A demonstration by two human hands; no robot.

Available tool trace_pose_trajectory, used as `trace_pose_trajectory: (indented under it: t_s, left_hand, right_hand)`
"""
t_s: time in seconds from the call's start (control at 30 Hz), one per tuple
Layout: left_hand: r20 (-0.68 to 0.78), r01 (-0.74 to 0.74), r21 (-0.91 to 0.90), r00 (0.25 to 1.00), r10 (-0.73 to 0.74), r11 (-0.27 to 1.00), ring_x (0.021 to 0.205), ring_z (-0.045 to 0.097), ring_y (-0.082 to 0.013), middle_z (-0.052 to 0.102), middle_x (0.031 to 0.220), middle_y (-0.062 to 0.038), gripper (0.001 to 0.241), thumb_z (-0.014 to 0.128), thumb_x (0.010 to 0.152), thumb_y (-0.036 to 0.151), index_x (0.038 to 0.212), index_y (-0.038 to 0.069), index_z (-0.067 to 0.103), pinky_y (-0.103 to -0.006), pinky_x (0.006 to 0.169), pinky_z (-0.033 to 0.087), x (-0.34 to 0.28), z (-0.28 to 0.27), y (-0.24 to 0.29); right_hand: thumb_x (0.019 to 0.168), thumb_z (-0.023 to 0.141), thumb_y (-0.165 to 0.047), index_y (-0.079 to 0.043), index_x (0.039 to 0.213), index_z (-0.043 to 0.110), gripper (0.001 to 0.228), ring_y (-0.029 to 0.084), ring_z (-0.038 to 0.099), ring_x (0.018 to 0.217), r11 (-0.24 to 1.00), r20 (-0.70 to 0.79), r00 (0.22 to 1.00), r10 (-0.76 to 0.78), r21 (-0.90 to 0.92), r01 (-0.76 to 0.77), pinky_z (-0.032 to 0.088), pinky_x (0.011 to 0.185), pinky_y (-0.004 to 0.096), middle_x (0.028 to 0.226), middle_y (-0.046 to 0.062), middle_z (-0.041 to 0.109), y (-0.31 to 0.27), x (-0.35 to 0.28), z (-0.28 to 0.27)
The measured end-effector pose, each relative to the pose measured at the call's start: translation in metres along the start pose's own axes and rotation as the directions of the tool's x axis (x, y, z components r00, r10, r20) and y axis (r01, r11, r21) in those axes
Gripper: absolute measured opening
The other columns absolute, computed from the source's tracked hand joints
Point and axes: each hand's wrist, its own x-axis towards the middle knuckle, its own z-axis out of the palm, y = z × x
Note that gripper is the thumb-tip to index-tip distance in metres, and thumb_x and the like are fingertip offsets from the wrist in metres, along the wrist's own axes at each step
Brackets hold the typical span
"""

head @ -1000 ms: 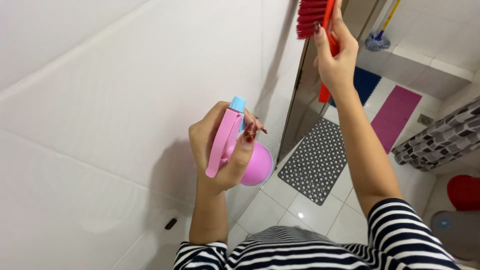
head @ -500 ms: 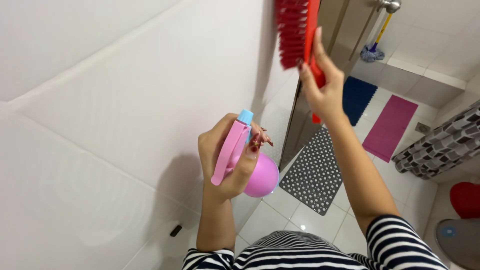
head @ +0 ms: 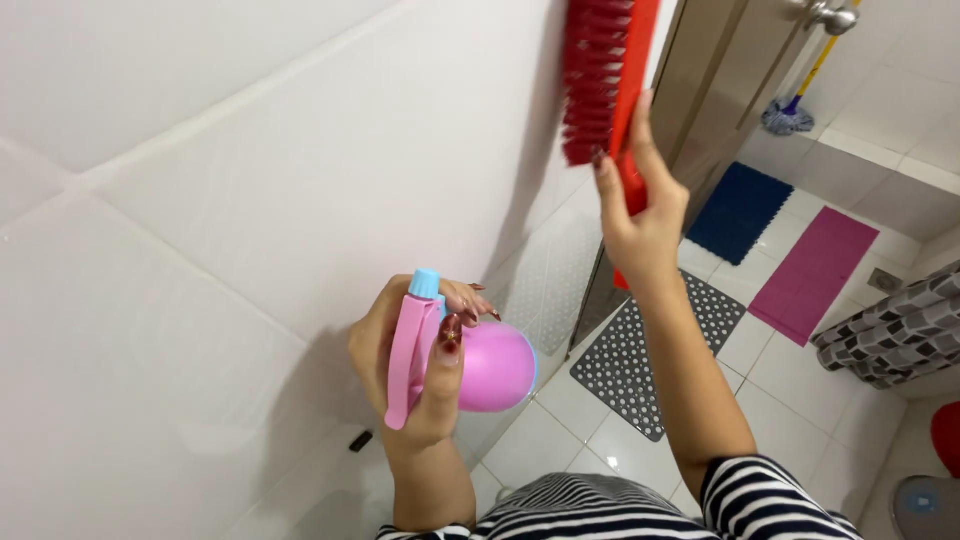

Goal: The person cleans a bathroom by first pouring water from a pink scoop into a yellow bucket. They then use a red brush to scrub the white tiled walls and floor, spraying a cleaning solution from a pink bottle onto the surfaces as they scrub.

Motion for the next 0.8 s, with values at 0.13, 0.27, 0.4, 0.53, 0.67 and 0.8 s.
trace_pose_trajectory:
  t_s: [0.13, 0.27, 0.4, 0.53, 0.67, 0.8]
  left_hand:
    - [0.014, 0.034, -0.026, 0.999, -0.033, 0.999, 0.086, 0.068, -0.023, 0.065, 0.093, -0.014, 0.043, 0.07, 0.098, 0.034, 0.11, -0.007, 0.06, -0.0402, 0.087, 0.061, -0.006, -0.002, 0.008]
    - [0.008, 0.076, 0.016, 0.997, -0.076, 0.997, 0.081, 0.069, -0.0226, 0.066, 0.087, -0.014, 0.042, 0.07, 0.099, 0.034, 0.107, -0.007, 0.061, -0.0397, 0.089, 0.061, -0.016, -0.01, 0.009]
    - [0.026, 0.102, 0.029, 0.994, -0.103, 0.994, 0.084, 0.07, -0.023, 0.066, 0.089, -0.014, 0.041, 0.069, 0.097, 0.033, 0.105, -0.007, 0.061, -0.04, 0.088, 0.062, -0.013, -0.011, 0.018]
    - [0.109, 0.163, -0.001, 0.981, -0.162, 0.987, 0.084, 0.069, -0.0232, 0.066, 0.09, -0.014, 0.041, 0.069, 0.095, 0.032, 0.104, -0.007, 0.061, -0.0405, 0.086, 0.061, -0.003, -0.01, 0.019]
    - [0.092, 0.121, 0.006, 0.988, -0.121, 0.993, 0.081, 0.068, -0.0213, 0.066, 0.088, -0.014, 0.039, 0.068, 0.098, 0.031, 0.105, -0.007, 0.061, -0.0393, 0.087, 0.06, -0.011, -0.019, 0.014]
    - [0.073, 0.131, -0.007, 0.989, -0.13, 0.991, 0.082, 0.066, -0.0215, 0.065, 0.088, -0.014, 0.035, 0.067, 0.099, 0.028, 0.104, -0.007, 0.061, -0.0419, 0.09, 0.06, -0.004, -0.017, 0.007]
  right_hand:
    - [0.109, 0.064, -0.006, -0.007, 0.162, 0.034, 0.062, 0.015, 0.062, 0.081, 0.991, -0.051, 0.998, -0.023, 0.128, 0.029, 0.053, 0.078, 0.028, 0.102, 0.012, 0.072, -0.015, -0.011, 0.003]
    - [0.108, 0.066, -0.005, -0.01, 0.164, 0.038, 0.063, 0.014, 0.071, 0.081, 0.978, -0.028, 0.979, -0.2, 0.062, 0.202, 0.059, 0.072, 0.023, 0.103, 0.015, 0.075, -0.006, -0.002, 0.007]
    - [0.106, 0.062, -0.007, -0.004, 0.159, 0.035, 0.06, 0.016, 0.051, 0.063, 0.936, -0.068, 0.949, 0.308, 0.2, -0.289, 0.046, 0.056, 0.029, 0.086, 0.017, 0.069, -0.015, 0.01, 0.001]
    - [0.111, 0.062, -0.006, -0.015, 0.166, 0.032, 0.063, 0.016, 0.064, 0.077, 0.988, -0.088, 0.984, -0.157, -0.013, 0.156, 0.054, 0.071, 0.031, 0.092, 0.015, 0.068, -0.016, -0.005, 0.012]
    - [0.112, 0.059, -0.004, -0.006, 0.165, 0.032, 0.06, 0.013, 0.06, 0.072, 0.978, -0.092, 0.986, 0.14, 0.167, -0.123, 0.052, 0.061, 0.03, 0.102, 0.012, 0.072, 0.004, 0.003, 0.012]
    - [0.108, 0.06, -0.002, -0.006, 0.163, 0.035, 0.061, 0.015, 0.06, 0.067, 0.989, -0.106, 0.986, 0.126, 0.089, -0.117, 0.051, 0.06, 0.032, 0.089, 0.013, 0.071, -0.021, -0.011, 0.018]
